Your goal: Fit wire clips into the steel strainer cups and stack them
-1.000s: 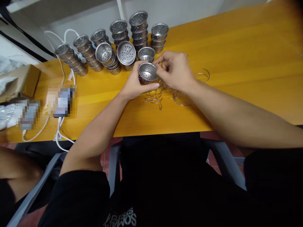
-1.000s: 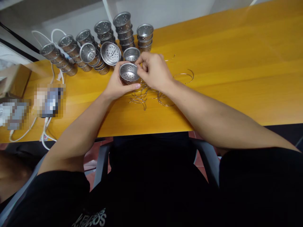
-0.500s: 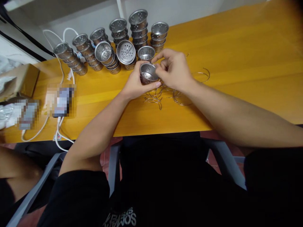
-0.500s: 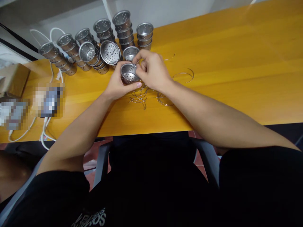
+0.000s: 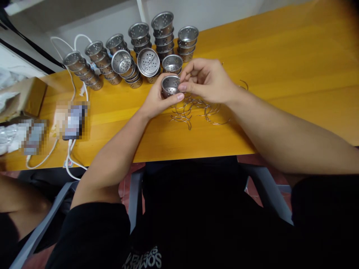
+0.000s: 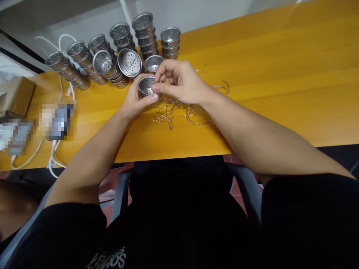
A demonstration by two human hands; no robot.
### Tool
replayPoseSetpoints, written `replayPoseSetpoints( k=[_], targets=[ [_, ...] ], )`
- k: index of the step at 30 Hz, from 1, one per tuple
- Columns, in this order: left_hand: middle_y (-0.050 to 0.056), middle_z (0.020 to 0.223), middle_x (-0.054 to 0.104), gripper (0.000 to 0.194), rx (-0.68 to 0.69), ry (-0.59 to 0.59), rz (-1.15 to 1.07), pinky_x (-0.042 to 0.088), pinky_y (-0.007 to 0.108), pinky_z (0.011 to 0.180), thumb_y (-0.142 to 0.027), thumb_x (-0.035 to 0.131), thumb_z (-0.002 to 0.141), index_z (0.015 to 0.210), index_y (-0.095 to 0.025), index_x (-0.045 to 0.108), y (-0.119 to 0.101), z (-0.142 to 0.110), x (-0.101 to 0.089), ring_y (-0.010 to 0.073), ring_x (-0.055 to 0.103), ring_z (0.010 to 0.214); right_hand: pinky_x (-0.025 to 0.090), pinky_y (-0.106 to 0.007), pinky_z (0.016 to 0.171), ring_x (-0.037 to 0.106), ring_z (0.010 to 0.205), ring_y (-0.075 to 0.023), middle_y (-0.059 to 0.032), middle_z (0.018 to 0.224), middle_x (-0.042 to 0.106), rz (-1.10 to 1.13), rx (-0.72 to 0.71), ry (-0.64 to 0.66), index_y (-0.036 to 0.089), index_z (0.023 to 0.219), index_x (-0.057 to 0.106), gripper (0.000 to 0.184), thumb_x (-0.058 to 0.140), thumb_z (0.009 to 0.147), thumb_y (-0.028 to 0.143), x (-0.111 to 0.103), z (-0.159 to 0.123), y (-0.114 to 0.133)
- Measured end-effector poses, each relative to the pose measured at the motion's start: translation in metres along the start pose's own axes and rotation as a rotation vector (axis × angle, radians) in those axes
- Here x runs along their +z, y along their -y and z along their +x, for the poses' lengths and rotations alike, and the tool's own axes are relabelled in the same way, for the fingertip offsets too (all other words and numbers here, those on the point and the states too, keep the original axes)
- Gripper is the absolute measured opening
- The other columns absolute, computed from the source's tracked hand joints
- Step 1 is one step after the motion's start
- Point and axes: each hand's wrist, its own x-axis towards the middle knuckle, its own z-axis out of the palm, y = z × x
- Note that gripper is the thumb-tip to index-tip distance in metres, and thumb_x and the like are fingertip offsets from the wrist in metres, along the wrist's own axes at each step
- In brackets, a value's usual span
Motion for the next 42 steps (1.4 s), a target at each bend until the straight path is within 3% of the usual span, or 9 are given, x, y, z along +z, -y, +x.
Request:
replayPoseSetpoints(
  k=[4, 11, 16, 22, 24, 27, 31, 38, 42],
  targets=[
    [0.011, 0.157, 0.076, 0.127, 0.023, -0.025, 0.01, 0.072, 0.057, 0.134, -0.122, 0.086, 0.088, 0.174, -0.033, 0.058, 0.004, 0.0, 0.006, 0.036, 0.087, 0.145, 0.07, -0.053, 0.081, 0.076, 0.1, -0.0357, -0.0041, 0.09, 0.076, -0.001, -0.017, -0.033, 0.037, 0.102, 0.074, 0.072, 0.12, 0.085, 0.091, 0.001, 0.004, -0.01],
    [0.013, 0.165, 0.073, 0.119, 0.027, -0.005, 0.033, 0.065, 0.059, 0.144, -0.113, 0.086, 0.098, 0.179, -0.032, 0.054, 0.012, 0.0, 0.009, 0.0388, 0.082, 0.156, 0.071, -0.049, 0.077, 0.078, 0.093, -0.0321, -0.0029, 0.089, 0.076, -0.017, 0.0, -0.046, 0.036, 0.099, 0.074, 0.072, 0.121, 0.085, 0.088, -0.002, 0.008, -0.02],
    [0.012, 0.163, 0.073, 0.118, 0.01, 0.006, 0.055, 0.063, 0.06, 0.146, -0.112, 0.086, 0.098, 0.18, -0.033, 0.054, 0.01, -0.001, 0.007, 0.0396, 0.08, 0.158, 0.069, -0.048, 0.084, 0.073, 0.089, -0.0279, -0.0026, 0.086, 0.071, 0.036, -0.041, -0.026, 0.032, 0.095, 0.073, 0.072, 0.124, 0.087, 0.082, -0.001, 0.008, -0.016],
    [0.014, 0.165, 0.071, 0.126, -0.035, 0.031, 0.038, 0.06, 0.06, 0.146, -0.115, 0.084, 0.097, 0.185, -0.032, 0.048, 0.006, -0.003, 0.008, 0.04, 0.078, 0.159, 0.064, -0.045, 0.08, 0.068, 0.09, -0.028, -0.0032, 0.093, 0.078, -0.087, 0.019, -0.054, 0.034, 0.099, 0.072, 0.069, 0.124, 0.089, 0.079, 0.003, 0.004, -0.009],
    [0.015, 0.169, 0.069, 0.128, -0.038, 0.024, 0.021, 0.063, 0.058, 0.144, -0.116, 0.082, 0.098, 0.189, -0.034, 0.043, 0.009, -0.003, 0.009, 0.039, 0.078, 0.159, 0.063, -0.045, 0.08, 0.069, 0.092, -0.0287, -0.0047, 0.103, 0.082, -0.14, -0.002, -0.084, 0.035, 0.109, 0.074, 0.062, 0.116, 0.098, 0.08, 0.003, 0.0, -0.006],
    [0.015, 0.175, 0.066, 0.133, -0.023, -0.012, 0.028, 0.064, 0.055, 0.142, -0.118, 0.078, 0.097, 0.194, -0.038, 0.036, 0.013, -0.001, 0.008, 0.0386, 0.078, 0.162, 0.065, -0.048, 0.088, 0.069, 0.096, -0.0288, -0.0086, 0.128, 0.086, -0.227, -0.098, -0.139, 0.037, 0.122, 0.078, 0.04, 0.101, 0.114, 0.068, -0.002, -0.004, -0.004],
    [0.016, 0.174, 0.067, 0.139, -0.033, -0.042, 0.059, 0.064, 0.055, 0.142, -0.123, 0.078, 0.092, 0.194, -0.037, 0.037, 0.01, 0.002, 0.003, 0.0396, 0.079, 0.161, 0.066, -0.052, 0.095, 0.07, 0.1, -0.0303, -0.0137, 0.139, 0.081, -0.352, -0.188, -0.098, 0.037, 0.124, 0.085, 0.024, 0.095, 0.116, 0.057, -0.009, -0.006, -0.003],
    [0.016, 0.176, 0.065, 0.137, -0.008, -0.064, 0.067, 0.063, 0.056, 0.144, -0.121, 0.08, 0.093, 0.192, -0.037, 0.039, 0.018, 0.001, 0.002, 0.04, 0.077, 0.164, 0.068, -0.058, 0.109, 0.071, 0.113, -0.0378, -0.012, 0.14, 0.083, -0.311, -0.132, -0.092, 0.043, 0.12, 0.086, 0.034, 0.097, 0.109, 0.073, -0.004, -0.008, 0.0],
    [0.016, 0.177, 0.067, 0.133, -0.015, -0.079, 0.089, 0.062, 0.056, 0.146, -0.117, 0.082, 0.096, 0.192, -0.036, 0.04, 0.022, 0.0, 0.001, 0.0402, 0.077, 0.164, 0.065, -0.064, 0.122, 0.068, 0.132, -0.0429, -0.0119, 0.144, 0.083, -0.246, -0.154, -0.046, 0.045, 0.112, 0.087, 0.033, 0.101, 0.104, 0.074, -0.006, -0.005, -0.006]
  ],
)
